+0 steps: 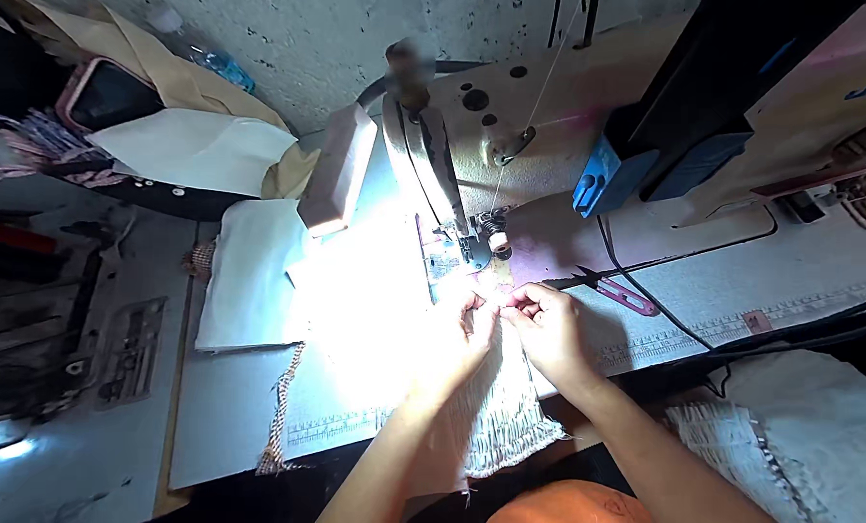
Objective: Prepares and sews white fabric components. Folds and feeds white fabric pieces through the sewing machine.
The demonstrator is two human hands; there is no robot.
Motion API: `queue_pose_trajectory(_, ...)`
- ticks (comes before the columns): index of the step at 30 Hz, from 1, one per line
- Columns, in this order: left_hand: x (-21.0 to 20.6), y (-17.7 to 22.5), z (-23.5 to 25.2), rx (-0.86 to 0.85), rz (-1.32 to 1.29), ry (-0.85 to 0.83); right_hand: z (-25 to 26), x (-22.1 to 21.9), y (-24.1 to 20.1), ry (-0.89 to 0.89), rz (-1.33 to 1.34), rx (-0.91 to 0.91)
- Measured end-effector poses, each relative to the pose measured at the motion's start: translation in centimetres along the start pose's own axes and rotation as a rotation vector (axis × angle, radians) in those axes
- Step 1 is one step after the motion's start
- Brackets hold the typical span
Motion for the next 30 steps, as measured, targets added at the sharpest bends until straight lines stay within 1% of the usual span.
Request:
queue_pose_trajectory(3,-0.5,0.7,-0.2,-0.108,0.18,0.054,-0.1,-0.4,-0.1,0.015,-0.075,0.042)
queue_pose_trajectory(7,-1.3,0.8,-0.5,-0.175,0.266,0.111,0.1,-0.7,0.0,0.052,-0.142,0.011)
queue_pose_trajectory(9,-1.4,0.7,-0.7,-0.166,0.256,0.124,0.2,-0.6,0.1,0.065,-0.118,0.005)
queue_pose_trajectory(12,-1.3,0.8,-0.8,-0.117,0.232,0.127,0.2,-0.9,-0.1,0.098,-0.141,0.054)
queue_pose_trajectory(16,-1.4,0.5,-0.6,-0.093,0.219,0.142,0.2,-1.1,-0.1,0.119,-0.149,0.089)
queue_pose_trajectory(22,-1.3,0.5,-0.3,-0.043,0.18,0.136,0.6,-0.9,0.2,0.086,-0.121,0.035)
queue_pose_trajectory(24,-1.2,0.8,-0.1,-0.025,0.175,0.112,0.7,-0.9,0.2,0.075,-0.141,0.025)
queue_pose_trajectory(27,-1.3,0.9,0.2,0.036,0.16,0.027,0.9,-1.0,0.1,0.039,-0.165,0.018)
queue_pose_trajectory(28,-1.4,0.9,0.1,0.022,0.148,0.022,0.9,-1.0,0.1,0.017,-0.164,0.018)
queue_pose_trajectory(30,-1.6,0.7,-0.5,-0.065,0.097,0.074,1.1,-0.9,0.1,-0.024,-0.129,0.036)
Point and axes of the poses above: each hand's wrist, its own z-axis towards the middle knuckle, its own x-axis out of the back of the hand, y = z × x, the point moved 4 cm from there along z, towards the middle knuckle, and after that the axes turned 14 degrees about y, right-handed, at the moved point
